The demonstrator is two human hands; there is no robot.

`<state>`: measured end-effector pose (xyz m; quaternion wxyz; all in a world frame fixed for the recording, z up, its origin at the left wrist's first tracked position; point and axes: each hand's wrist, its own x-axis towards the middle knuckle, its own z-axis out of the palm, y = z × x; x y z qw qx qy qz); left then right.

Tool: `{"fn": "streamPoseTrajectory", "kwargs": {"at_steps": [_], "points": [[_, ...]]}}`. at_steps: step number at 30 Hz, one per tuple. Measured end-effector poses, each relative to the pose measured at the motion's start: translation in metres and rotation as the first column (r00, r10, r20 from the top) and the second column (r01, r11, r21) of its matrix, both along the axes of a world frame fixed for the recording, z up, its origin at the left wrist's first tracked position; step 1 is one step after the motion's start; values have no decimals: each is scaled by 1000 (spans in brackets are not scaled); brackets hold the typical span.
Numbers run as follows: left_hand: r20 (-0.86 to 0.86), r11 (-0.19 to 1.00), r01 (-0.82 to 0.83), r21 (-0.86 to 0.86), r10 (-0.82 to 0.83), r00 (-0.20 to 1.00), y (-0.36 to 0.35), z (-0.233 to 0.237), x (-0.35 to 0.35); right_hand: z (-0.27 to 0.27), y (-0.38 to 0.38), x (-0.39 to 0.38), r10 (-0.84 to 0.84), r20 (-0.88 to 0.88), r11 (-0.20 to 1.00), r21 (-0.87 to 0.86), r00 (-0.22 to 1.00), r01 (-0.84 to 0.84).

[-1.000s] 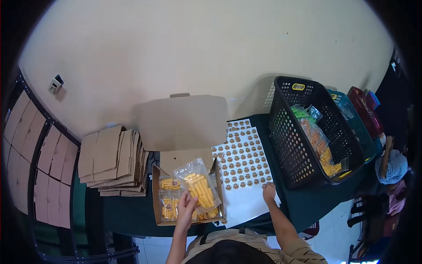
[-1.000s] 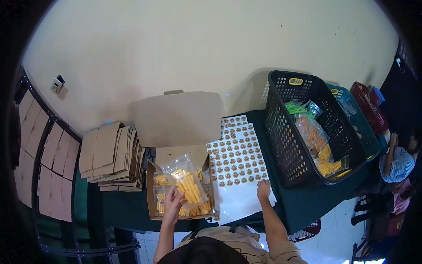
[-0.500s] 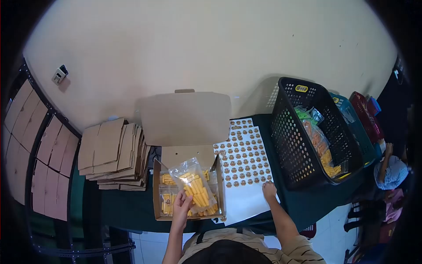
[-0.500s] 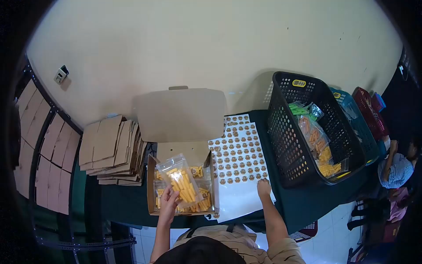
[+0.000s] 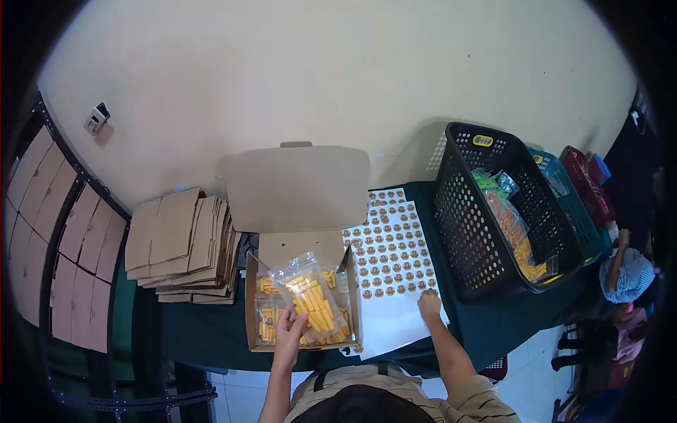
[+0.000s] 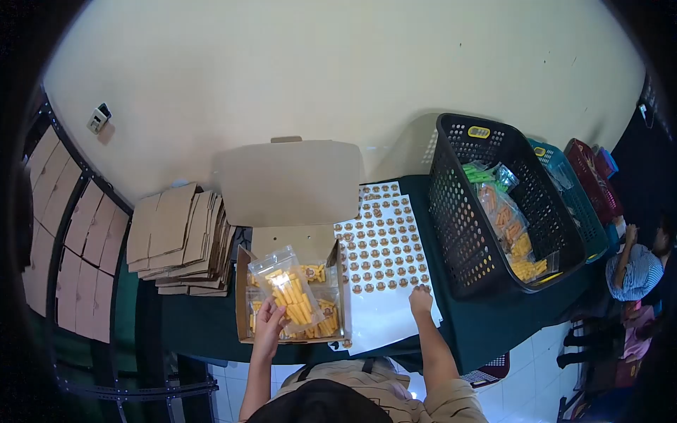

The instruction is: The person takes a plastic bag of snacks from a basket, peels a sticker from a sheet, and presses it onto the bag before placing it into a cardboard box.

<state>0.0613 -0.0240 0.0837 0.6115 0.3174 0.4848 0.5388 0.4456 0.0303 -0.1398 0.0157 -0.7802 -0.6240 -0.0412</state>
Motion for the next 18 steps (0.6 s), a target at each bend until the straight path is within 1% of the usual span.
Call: {"fn": "streamPoseTrajectory", "kwargs": {"at_steps": [2, 3, 4, 6, 7, 10, 11, 15, 17, 18], "points": [[4, 1000, -9, -1, 9, 1000, -1, -1, -2, -4, -2, 6, 44, -108, 993, 117, 993, -31], [9, 1000, -16, -1, 16, 1000, -2, -1, -2, -5, 0, 6, 11, -125, 992, 128, 992, 6], [7, 1000, -17, -2, 17, 1000, -2, -2, -3, -5, 0, 7, 11, -126, 992, 127, 992, 5], [0, 1000, -28, -6, 28, 1000, -2, -5, -6, 6, -3, 9, 71, -186, 994, 96, 980, -54], [-4, 1000, -26, -3, 26, 1000, -2, -7, -7, 18, -9, 5, 62, -260, 991, 130, 964, -28], [10, 999, -47, 7, 47, 999, -2, -9, -7, 14, -12, 9, 44, -295, 989, 147, 954, -1], [5, 999, -41, -8, 41, 999, -2, -8, -7, 11, -10, 11, 36, -316, 992, 129, 948, 5], [-10, 999, -28, -34, 27, 1000, -2, -11, -9, 15, -9, 8, 34, -271, 993, 119, 962, -1], [-13, 999, -21, -30, 21, 1000, -2, -7, -8, 10, -6, 7, -34, -208, 995, 83, 978, 52], [-16, 1000, -15, -26, 15, 1000, -1, -6, -8, 7, -5, 5, -33, -208, 995, 85, 978, 52]]}}
